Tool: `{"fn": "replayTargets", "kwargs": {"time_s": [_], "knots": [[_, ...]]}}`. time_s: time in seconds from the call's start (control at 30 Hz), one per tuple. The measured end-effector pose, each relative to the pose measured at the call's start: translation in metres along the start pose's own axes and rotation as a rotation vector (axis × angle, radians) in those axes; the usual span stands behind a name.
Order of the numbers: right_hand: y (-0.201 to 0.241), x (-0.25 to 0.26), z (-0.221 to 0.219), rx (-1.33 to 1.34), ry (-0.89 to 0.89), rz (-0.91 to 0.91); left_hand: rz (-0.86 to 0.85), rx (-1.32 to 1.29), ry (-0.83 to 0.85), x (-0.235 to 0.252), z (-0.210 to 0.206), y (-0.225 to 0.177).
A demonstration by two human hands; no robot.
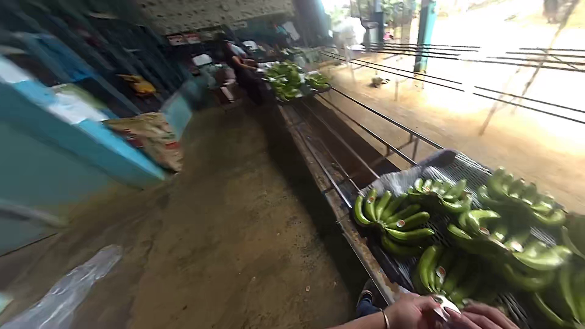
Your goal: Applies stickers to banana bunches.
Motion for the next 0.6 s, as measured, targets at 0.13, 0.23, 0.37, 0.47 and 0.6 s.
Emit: {"fn": "replayTargets", "kwargs": {"time_s": [0.13, 0.23, 0.37, 0.47, 0.6], "knots": [[-0.003, -0.011, 0.013, -0.117, -0.161, 0.088, -0.002, -0.042, -0.085, -0.001, 0.001, 0.0], [-0.025, -0.023, 0.069, -0.211, -0.408, -0.13, -0.006, -0.016, -0.192, 0.002, 0.005, -0.002], [-0.106, -0.087, 0.17, -0.398, -0.672, -0.747, -0.017, -0.009, -0.2, 0.006, 0.011, -0.007], [-0.173, -0.153, 0.204, -0.472, -0.745, -1.204, 0.008, -0.041, -0.178, 0.006, 0.011, -0.004], [-0.206, -0.18, 0.204, -0.625, -0.547, -1.535, 0.034, -0.045, -0.166, 0.008, 0.002, -0.003]]}}
Point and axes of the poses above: each hand's wrist, its own x-axis towards the middle knuckle, its own z-axis out of the back of the hand, y = z × x, the point moved 3 cm from there along x, towards the middle knuckle, and after that the axes turned 6 degrees about -z, right-handed, at the moved point
